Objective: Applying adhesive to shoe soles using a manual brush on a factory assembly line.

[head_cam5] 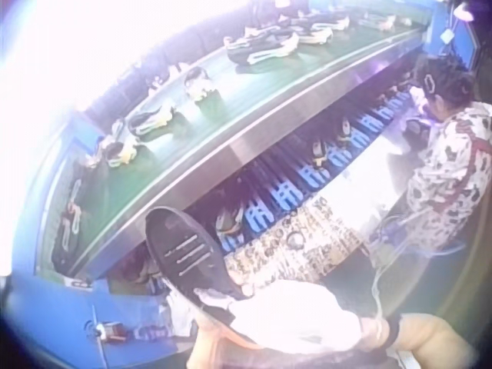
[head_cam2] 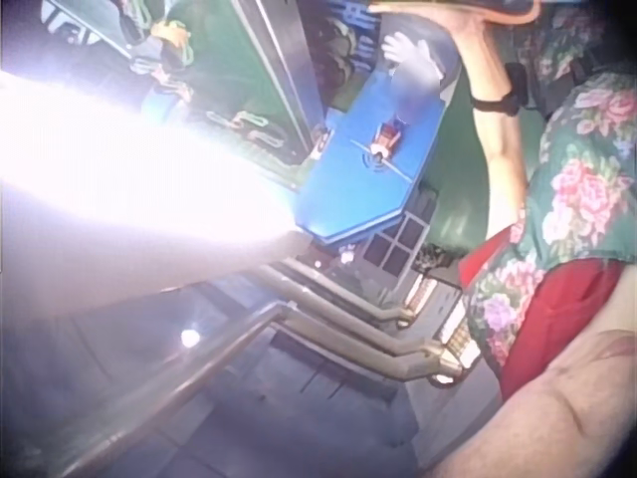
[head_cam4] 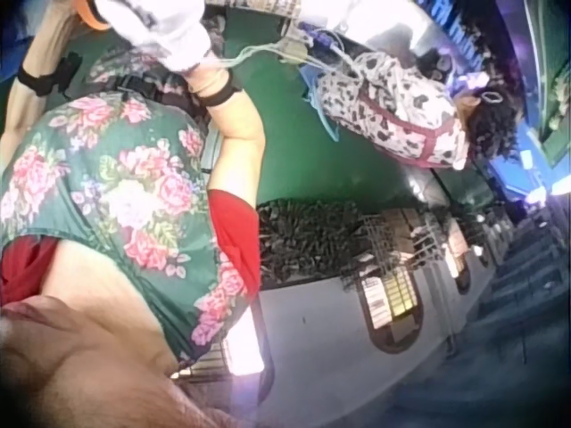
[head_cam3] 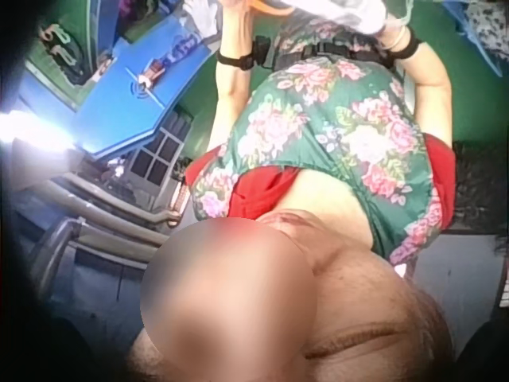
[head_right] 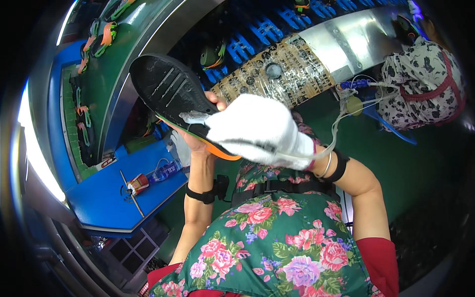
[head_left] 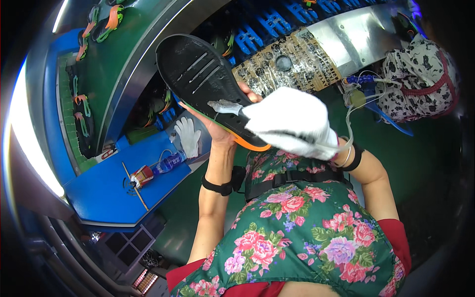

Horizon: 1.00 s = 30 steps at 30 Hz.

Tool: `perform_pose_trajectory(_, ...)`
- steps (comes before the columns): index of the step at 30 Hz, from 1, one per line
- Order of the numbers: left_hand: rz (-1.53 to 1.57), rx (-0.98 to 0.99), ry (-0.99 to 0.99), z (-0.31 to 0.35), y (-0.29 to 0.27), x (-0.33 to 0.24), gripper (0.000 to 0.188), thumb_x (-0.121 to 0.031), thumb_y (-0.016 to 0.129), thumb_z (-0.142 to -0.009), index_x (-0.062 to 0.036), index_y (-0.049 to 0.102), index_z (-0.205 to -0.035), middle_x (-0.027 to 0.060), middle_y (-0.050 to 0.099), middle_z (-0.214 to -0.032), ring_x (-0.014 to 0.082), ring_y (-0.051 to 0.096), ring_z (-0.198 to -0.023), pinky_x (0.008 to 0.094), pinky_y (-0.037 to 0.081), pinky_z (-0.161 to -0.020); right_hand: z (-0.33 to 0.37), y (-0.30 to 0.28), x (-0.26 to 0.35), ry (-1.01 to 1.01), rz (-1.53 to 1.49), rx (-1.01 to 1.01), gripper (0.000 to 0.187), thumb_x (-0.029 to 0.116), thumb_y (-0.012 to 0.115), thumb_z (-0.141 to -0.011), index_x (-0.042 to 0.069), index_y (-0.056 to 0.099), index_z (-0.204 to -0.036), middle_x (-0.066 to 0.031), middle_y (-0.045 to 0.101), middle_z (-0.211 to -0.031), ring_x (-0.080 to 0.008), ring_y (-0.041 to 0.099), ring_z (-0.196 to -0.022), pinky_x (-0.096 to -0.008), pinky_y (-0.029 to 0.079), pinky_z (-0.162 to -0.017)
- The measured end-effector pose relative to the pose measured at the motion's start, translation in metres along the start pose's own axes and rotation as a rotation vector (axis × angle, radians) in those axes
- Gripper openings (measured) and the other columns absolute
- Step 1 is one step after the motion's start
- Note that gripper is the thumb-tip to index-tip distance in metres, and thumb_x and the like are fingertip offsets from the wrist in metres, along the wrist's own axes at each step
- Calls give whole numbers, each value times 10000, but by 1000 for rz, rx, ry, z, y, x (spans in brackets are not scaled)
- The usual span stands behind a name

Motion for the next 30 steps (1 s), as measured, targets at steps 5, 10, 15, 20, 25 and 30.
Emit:
perform_pose_trajectory(5, 49, 22, 55, -8, -7, -3, 1182, -1025, 388, -687, 35, 538, -1188, 194, 646, -1035, 347, 644, -1045, 461, 539, -932, 0, 2, 5, -65, -25, 72, 301, 66, 807, -785, 105, 778, -1082, -93, 768, -1086, -264, 730, -914, -361, 579, -780)
perform_pose_trajectory(10, -27, 115, 114, -13, -12, -12, 1184, -1020, 382, -696, 37, 538, -1208, 188, 656, -1050, 356, 612, -1085, 475, 508, -988, 0, -2, -2, 49, -62, -34, 249, 53, 821, -762, 93, 783, -1005, -84, 776, -1000, -256, 735, -864, -343, 573, -745)
perform_pose_trajectory(15, -82, 174, 179, -19, -8, -19, 1180, -1017, 401, -686, 27, 542, -1218, 183, 657, -1051, 325, 610, -1058, 479, 495, -1008, 2, -1, -8, 348, -422, -72, 204, 41, 826, -763, 67, 792, -962, -110, 774, -1000, -267, 735, -866, -343, 575, -745)
perform_pose_trajectory(20, -79, 31, 240, -20, -2, -26, 1323, -1091, 271, -591, 78, 580, -1130, 197, 649, -954, 319, 628, -914, 471, 506, -910, 1, 0, -5, 65, -137, -11, 125, -6, 803, -786, 34, 779, -901, -137, 775, -1015, -235, 742, -887, -338, 587, -776)
perform_pose_trajectory(25, -144, 165, 256, -25, 2, -35, 1089, -945, 467, -753, 48, 554, -1190, 182, 647, -1011, 318, 634, -1020, 474, 484, -1037, -2, -1, -8, 304, -391, -83, 139, 1, 811, -773, 42, 783, -903, -132, 778, -1003, -251, 738, -864, -344, 582, -752)
perform_pose_trajectory(30, -225, 176, 311, -29, 1, -40, 1007, -881, 528, -802, 48, 550, -1190, 175, 644, -1013, 279, 633, -1016, 456, 471, -1040, -5, 0, -11, 283, -305, -80, 142, -1, 819, -767, 40, 782, -898, -127, 779, -982, -243, 737, -833, -337, 582, -740)
Point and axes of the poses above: each hand's wrist, its own z-axis away from the middle knuckle, its own y-axis out of the palm, x = y × z, the point moved 1 cm from there along -z, towards the middle knuckle
